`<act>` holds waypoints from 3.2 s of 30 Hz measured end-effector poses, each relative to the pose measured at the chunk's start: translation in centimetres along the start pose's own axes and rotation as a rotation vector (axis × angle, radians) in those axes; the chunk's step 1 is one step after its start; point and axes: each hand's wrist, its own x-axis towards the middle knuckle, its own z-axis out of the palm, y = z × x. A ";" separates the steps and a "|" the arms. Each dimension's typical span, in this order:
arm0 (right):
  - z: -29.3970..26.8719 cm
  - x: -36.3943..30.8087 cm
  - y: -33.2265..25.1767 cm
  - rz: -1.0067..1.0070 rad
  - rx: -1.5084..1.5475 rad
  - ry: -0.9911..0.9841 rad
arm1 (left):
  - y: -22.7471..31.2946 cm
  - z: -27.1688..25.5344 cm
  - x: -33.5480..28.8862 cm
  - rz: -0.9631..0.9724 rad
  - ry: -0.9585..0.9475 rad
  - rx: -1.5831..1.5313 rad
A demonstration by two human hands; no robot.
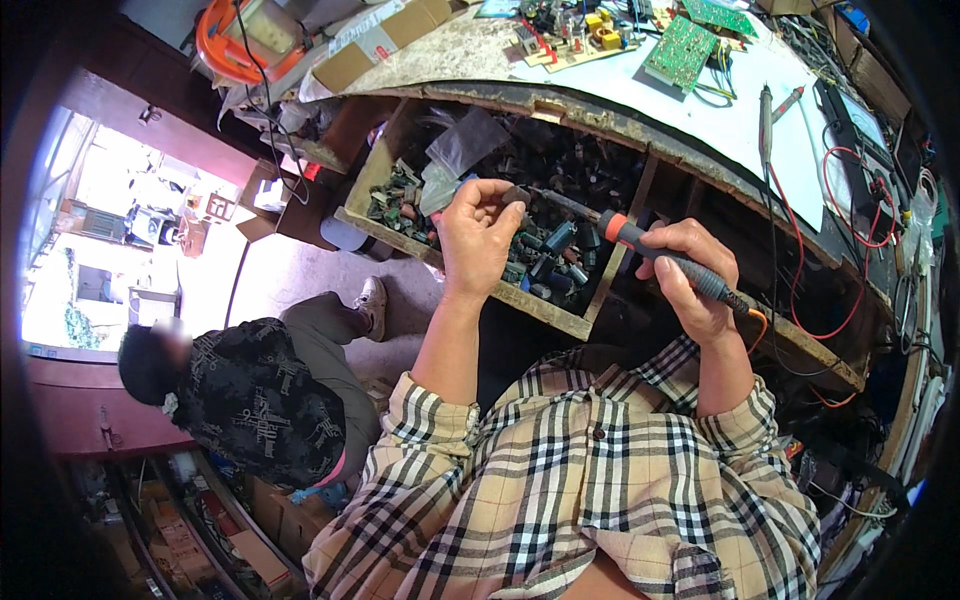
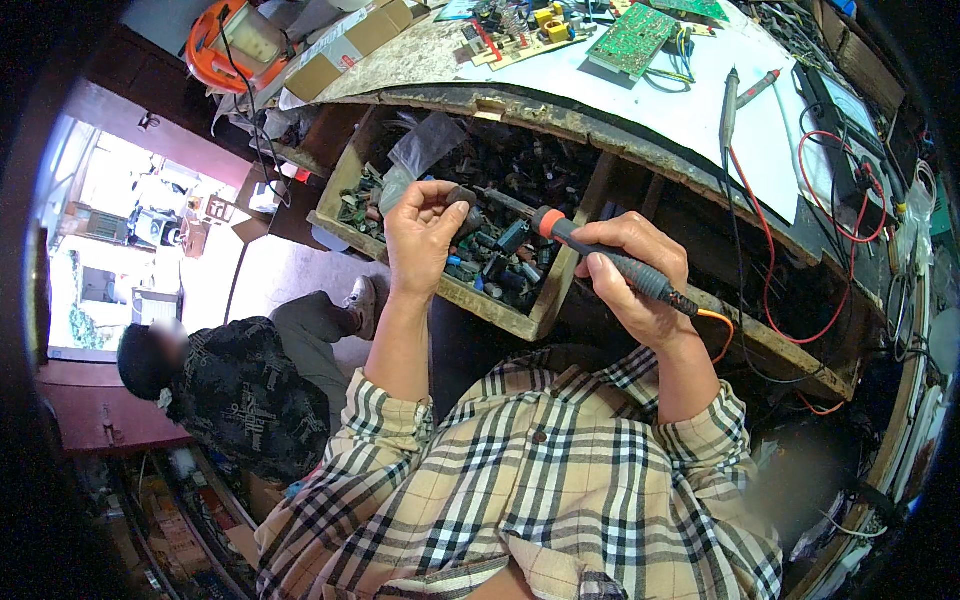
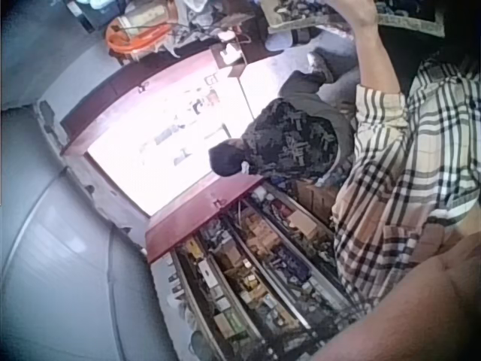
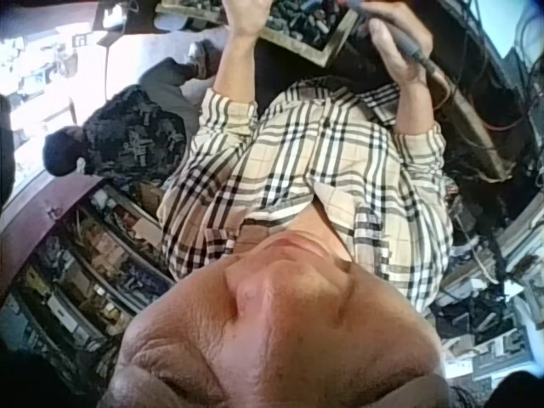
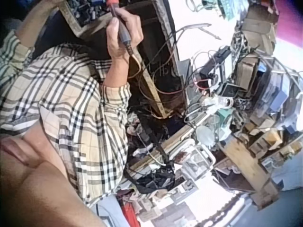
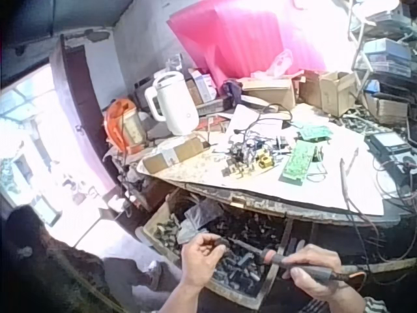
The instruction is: The person uses a soldering iron to apply heat to small electronic components picked from a drawer. They repeatedly pick up different components, apply the soldering iron, and return them to the drawer. The workspace is cluttered with circuit boards and tools.
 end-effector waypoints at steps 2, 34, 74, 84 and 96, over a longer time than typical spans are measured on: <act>0.0 0.0 0.1 -0.009 -0.011 -0.001 | -0.1 0.0 0.0 -0.001 0.005 0.005; -0.2 -0.2 0.2 -0.029 0.014 0.003 | -0.3 -0.2 0.2 -0.047 0.021 -0.003; -0.1 -0.1 0.0 -0.039 0.006 0.009 | -1.0 0.1 0.0 0.123 0.045 0.210; -0.2 0.1 0.0 -0.070 -0.028 -0.022 | -1.1 0.0 0.0 0.127 0.037 0.241; -0.2 0.1 0.2 -0.086 -0.058 -0.009 | -1.1 0.0 0.0 0.137 0.059 0.233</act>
